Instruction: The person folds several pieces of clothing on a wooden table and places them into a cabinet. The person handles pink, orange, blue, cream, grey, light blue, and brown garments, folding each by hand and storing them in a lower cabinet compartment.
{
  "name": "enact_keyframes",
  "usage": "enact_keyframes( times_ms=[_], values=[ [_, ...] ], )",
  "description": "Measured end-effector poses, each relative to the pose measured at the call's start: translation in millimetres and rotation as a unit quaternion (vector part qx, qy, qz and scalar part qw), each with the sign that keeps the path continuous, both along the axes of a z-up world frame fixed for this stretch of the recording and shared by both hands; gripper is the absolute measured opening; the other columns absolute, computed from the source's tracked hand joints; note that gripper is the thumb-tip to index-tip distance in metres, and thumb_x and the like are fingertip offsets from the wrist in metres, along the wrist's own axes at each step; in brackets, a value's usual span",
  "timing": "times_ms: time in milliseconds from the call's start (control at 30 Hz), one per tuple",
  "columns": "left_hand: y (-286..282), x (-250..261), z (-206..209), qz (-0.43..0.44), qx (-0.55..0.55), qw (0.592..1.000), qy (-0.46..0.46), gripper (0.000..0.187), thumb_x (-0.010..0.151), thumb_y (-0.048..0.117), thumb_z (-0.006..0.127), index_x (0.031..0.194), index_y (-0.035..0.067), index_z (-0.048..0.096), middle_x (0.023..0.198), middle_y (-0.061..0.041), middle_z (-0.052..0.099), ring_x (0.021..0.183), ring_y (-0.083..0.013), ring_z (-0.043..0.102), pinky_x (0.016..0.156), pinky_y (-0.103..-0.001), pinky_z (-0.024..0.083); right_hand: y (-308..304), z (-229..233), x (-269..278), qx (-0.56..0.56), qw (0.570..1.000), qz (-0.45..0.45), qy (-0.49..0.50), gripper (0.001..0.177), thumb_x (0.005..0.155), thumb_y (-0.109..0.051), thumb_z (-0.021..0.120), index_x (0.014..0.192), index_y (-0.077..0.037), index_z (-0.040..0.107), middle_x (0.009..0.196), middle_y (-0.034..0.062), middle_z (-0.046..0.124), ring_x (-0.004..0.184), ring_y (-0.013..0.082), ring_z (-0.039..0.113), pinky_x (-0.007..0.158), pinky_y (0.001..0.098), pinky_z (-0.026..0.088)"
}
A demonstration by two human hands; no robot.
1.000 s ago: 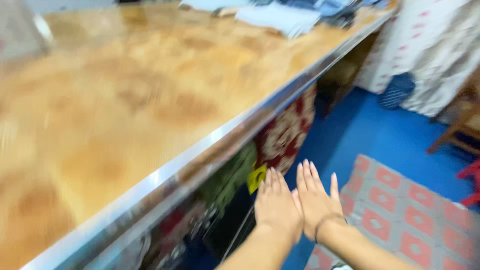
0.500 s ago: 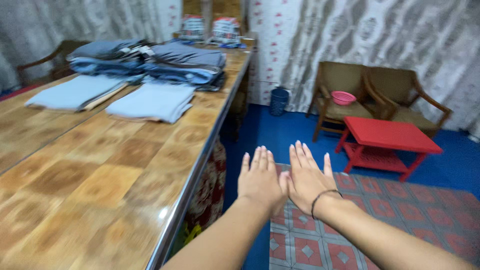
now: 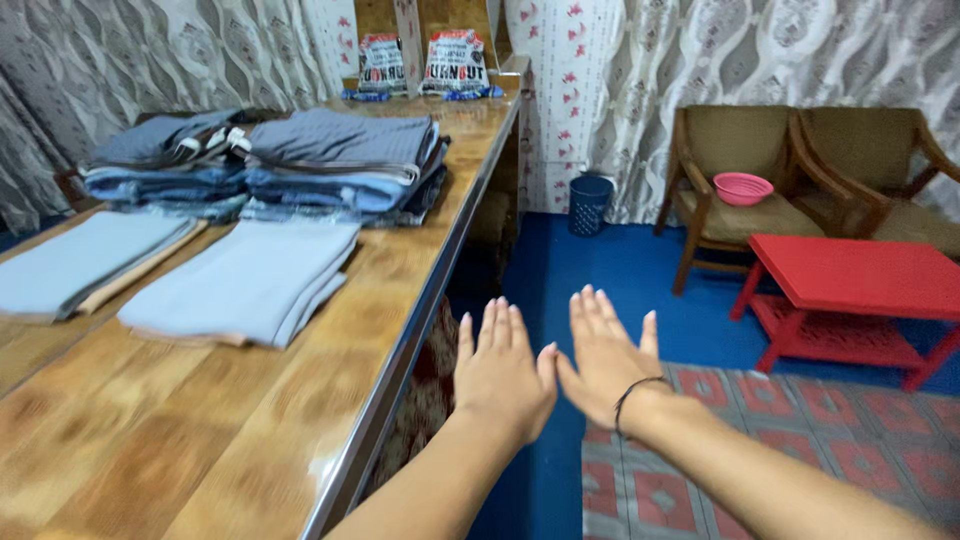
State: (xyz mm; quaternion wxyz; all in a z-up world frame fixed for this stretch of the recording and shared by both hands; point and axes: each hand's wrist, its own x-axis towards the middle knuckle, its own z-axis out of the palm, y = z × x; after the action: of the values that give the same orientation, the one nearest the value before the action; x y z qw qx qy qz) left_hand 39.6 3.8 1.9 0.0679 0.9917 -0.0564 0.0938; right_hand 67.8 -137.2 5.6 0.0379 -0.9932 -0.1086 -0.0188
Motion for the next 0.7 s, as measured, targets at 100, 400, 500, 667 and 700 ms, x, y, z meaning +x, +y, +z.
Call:
enact_keyframes(
  times_ms=[100,400,500,667,700],
  values=[
    [-1.1,57.9,-2.6,0.023,0.005,1.000,-0.006,0.072,0.102,0.044,0.024,0.153,-0.006,0.019,0.164,-0.020,0.015,0.154,-0.0283,0.006,0.121,-0.049,-0.001,1.0,1.7,62.5,0.012,0.997,0.069,-0.011,0.079,0.097,-0.044,0.040,0.158,-0.004,0.008,0.169,0.0107,0.003,0.156,0.0220,0.001,0.118,0.0656,0.001],
    [46.5,151.0,0.5,0.125,-0.001,0.992,-0.024,0.072,0.101,0.044,0.026,0.153,-0.006,0.022,0.166,-0.020,0.017,0.154,-0.0282,0.008,0.121,-0.050,0.000,56.9,16.5,177.7,0.047,0.979,0.199,-0.011,0.075,0.096,-0.036,0.044,0.157,-0.003,0.013,0.169,0.0124,0.006,0.156,0.0236,0.004,0.119,0.0656,0.003],
    [69.5,175.9,6.4,0.142,-0.008,0.988,-0.059,0.071,0.100,0.043,0.027,0.152,-0.005,0.022,0.167,-0.019,0.018,0.153,-0.0276,0.008,0.120,-0.050,0.000,79.1,21.7,206.9,0.063,0.970,0.232,-0.030,0.074,0.097,-0.035,0.044,0.157,-0.002,0.015,0.168,0.0140,0.008,0.156,0.0247,0.006,0.119,0.0659,0.004],
    [99.4,239.3,23.6,0.159,-0.018,0.977,-0.141,0.069,0.101,0.039,0.029,0.154,-0.005,0.027,0.164,-0.020,0.022,0.155,-0.0277,0.012,0.122,-0.051,0.002,114.2,40.9,278.2,0.108,0.946,0.288,-0.099,0.070,0.098,-0.031,0.042,0.156,0.000,0.019,0.167,0.0165,0.013,0.155,0.0266,0.010,0.118,0.0657,0.006],
    [106.7,255.3,28.2,0.157,-0.006,0.974,-0.165,0.069,0.101,0.040,0.031,0.153,-0.006,0.028,0.164,-0.021,0.023,0.154,-0.0288,0.013,0.122,-0.051,0.002,120.8,45.2,295.9,0.113,0.940,0.299,-0.118,0.068,0.098,-0.030,0.041,0.156,0.001,0.020,0.167,0.0171,0.014,0.155,0.0271,0.010,0.117,0.0661,0.006]
  ],
)
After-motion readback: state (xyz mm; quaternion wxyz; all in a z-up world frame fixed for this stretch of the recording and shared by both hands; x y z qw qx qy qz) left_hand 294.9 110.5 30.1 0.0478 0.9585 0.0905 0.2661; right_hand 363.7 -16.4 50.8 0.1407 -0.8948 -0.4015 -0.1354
